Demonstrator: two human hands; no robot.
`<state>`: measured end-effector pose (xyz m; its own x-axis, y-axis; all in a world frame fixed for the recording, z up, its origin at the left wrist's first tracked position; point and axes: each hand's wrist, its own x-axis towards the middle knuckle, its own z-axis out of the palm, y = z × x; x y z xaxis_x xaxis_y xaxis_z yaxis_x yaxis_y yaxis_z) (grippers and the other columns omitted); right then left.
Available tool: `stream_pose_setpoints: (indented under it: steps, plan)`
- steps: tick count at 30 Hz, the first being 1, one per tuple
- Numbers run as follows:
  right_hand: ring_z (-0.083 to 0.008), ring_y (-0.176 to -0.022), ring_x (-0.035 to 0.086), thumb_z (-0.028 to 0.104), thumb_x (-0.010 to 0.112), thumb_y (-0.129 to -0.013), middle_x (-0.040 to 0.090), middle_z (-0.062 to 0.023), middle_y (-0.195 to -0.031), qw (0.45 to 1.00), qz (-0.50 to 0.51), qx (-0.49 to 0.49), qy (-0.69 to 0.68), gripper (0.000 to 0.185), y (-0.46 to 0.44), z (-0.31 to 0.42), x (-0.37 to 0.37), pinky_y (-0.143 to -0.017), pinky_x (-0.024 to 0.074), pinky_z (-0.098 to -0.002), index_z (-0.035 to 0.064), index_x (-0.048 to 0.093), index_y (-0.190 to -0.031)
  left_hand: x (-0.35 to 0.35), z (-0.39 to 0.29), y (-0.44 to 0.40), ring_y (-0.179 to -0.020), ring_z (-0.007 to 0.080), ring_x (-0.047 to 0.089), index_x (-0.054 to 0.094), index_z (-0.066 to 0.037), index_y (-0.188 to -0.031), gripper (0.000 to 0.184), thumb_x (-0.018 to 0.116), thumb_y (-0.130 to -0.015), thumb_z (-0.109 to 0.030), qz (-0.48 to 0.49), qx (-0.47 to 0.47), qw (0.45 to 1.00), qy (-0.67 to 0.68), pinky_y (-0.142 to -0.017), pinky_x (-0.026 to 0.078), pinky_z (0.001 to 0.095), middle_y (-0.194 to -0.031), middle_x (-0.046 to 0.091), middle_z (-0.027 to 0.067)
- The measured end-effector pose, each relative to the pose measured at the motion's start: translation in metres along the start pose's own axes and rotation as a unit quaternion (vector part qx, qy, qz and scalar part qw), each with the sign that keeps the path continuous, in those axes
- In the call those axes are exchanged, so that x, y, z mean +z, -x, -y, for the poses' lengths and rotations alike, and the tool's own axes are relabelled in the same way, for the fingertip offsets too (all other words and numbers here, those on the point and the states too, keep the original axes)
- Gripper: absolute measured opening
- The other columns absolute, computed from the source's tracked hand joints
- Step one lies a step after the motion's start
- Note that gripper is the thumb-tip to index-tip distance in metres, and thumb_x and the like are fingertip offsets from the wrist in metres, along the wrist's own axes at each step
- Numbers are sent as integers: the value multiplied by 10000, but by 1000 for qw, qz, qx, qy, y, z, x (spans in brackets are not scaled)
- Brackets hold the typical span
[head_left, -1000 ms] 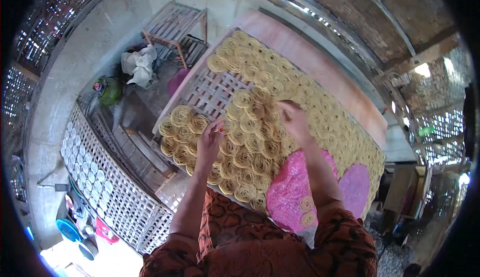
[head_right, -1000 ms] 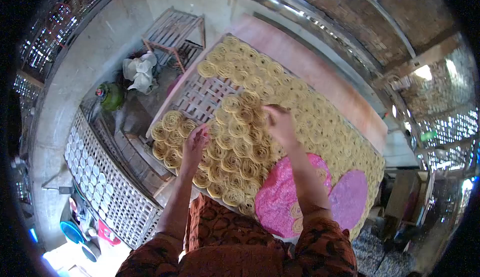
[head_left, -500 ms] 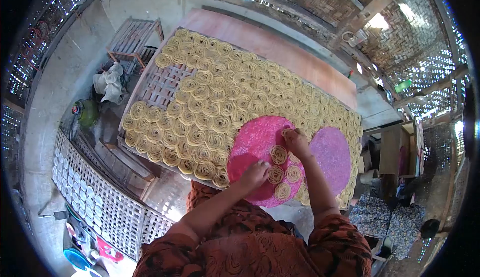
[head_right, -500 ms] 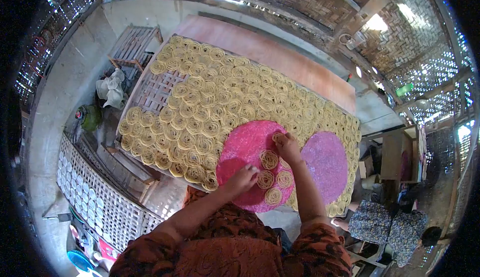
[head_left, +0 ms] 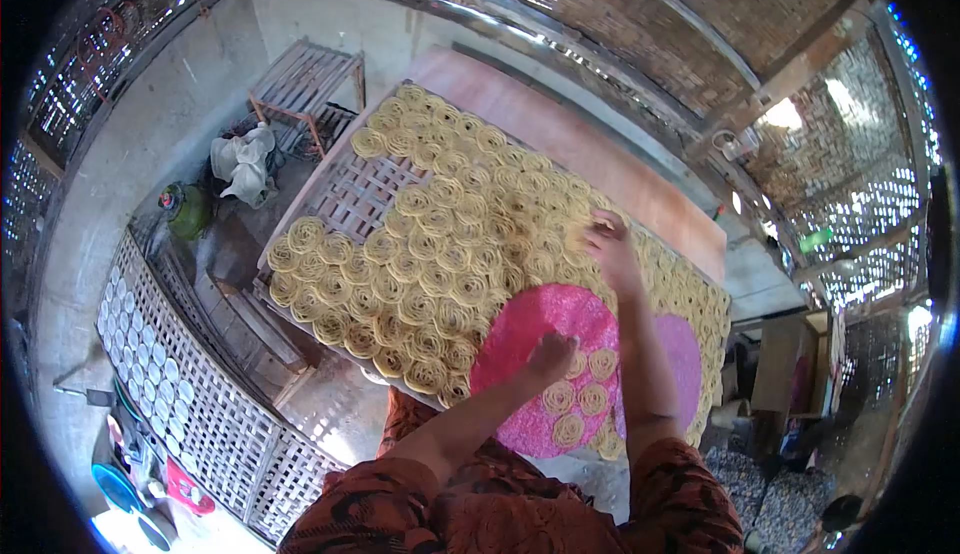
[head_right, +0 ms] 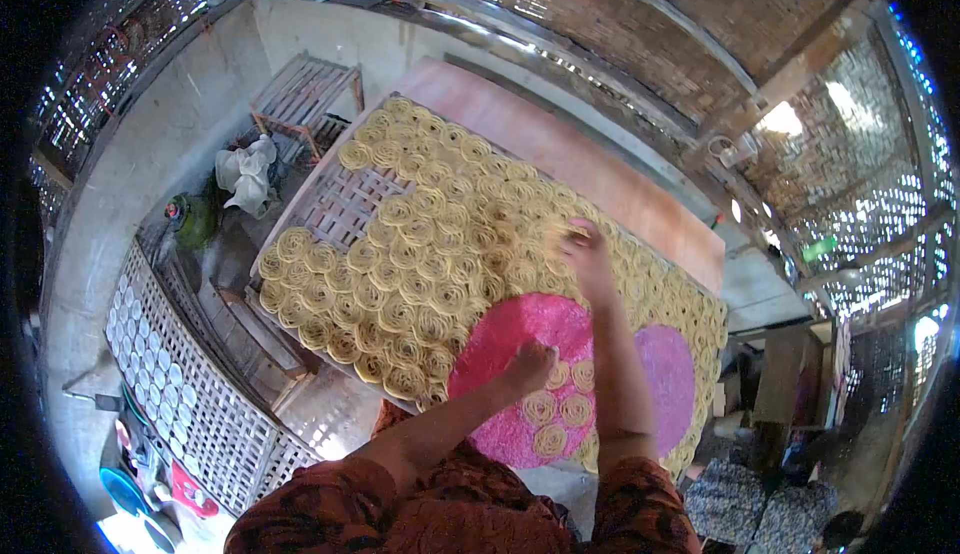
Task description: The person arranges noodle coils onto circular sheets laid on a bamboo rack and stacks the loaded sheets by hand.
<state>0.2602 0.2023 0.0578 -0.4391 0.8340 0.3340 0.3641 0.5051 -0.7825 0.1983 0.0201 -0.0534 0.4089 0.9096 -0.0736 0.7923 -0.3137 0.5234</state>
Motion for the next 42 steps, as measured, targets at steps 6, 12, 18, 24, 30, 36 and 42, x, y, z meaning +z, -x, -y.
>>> stream_pose_setpoints:
  steps: [6, 12, 18, 24, 30, 36, 42]
  plan:
    - [-131, -836, 579, -27, 634, -817, 595, -52, -950, 982, 23, 137, -128, 371, -130, 13, 192, -684, 511, -298, 92, 541, -1156, -66, 38, 56, -863, 149, 549, 503, -9, -995, 235, 595, -885, -195, -62, 22, 822, 565, -750, 475, 335, -919, 560, 71]
    - [-185, -889, 621, -19, 610, -833, 627, -98, -1043, 968, 75, 216, -101, 383, -161, -1, 288, -769, 514, -303, 60, 542, -1202, -158, 147, 133, -856, 87, 544, 518, -57, -987, 103, 571, -903, -84, -195, -113, 669, 709, -731, 462, 240, -910, 560, 11]
    - [-206, -1114, 554, 166, 569, -916, 577, -107, -1221, 877, 336, 252, -231, 370, -110, 73, 278, -922, 477, -340, 49, 521, -1264, -200, 239, 165, -915, 92, 537, 459, -77, -1142, 290, 595, -886, -62, -374, -154, 552, 729, -754, 465, 252, -1026, 559, 14]
    - [-154, -933, 607, 176, 584, -913, 622, -42, -1031, 689, 404, 418, -433, 285, -82, 114, 286, -827, 498, -315, 37, 552, -1160, -207, 269, 173, -1028, 179, 566, 402, -88, -1260, 425, 587, -881, -27, -376, -127, 463, 793, -860, 486, 334, -1160, 549, 70]
    - [-162, -890, 624, 94, 618, -875, 623, -40, -953, 697, 359, 452, -426, 142, -96, 125, 291, -763, 536, -377, 66, 559, -1001, -211, 280, 184, -1033, 174, 564, 400, -92, -1286, 459, 570, -874, 17, -356, -115, 460, 805, -860, 478, 325, -1170, 554, 70]
    - [-140, -898, 621, 108, 635, -865, 629, -16, -965, 735, 354, 408, -411, 197, -96, 127, 294, -735, 528, -338, 80, 579, -1052, -206, 282, 174, -1044, 179, 563, 388, -55, -1280, 456, 531, -864, 67, -376, -157, 489, 771, -888, 477, 326, -1164, 554, 91]
    - [-139, -873, 619, 115, 639, -864, 624, -17, -948, 753, 332, 412, -390, 188, -106, 128, 289, -742, 523, -330, 82, 577, -1038, -202, 287, 177, -1080, 203, 555, 395, -40, -1255, 443, 516, -852, 99, -375, -110, 415, 822, -912, 485, 324, -1236, 509, 117]
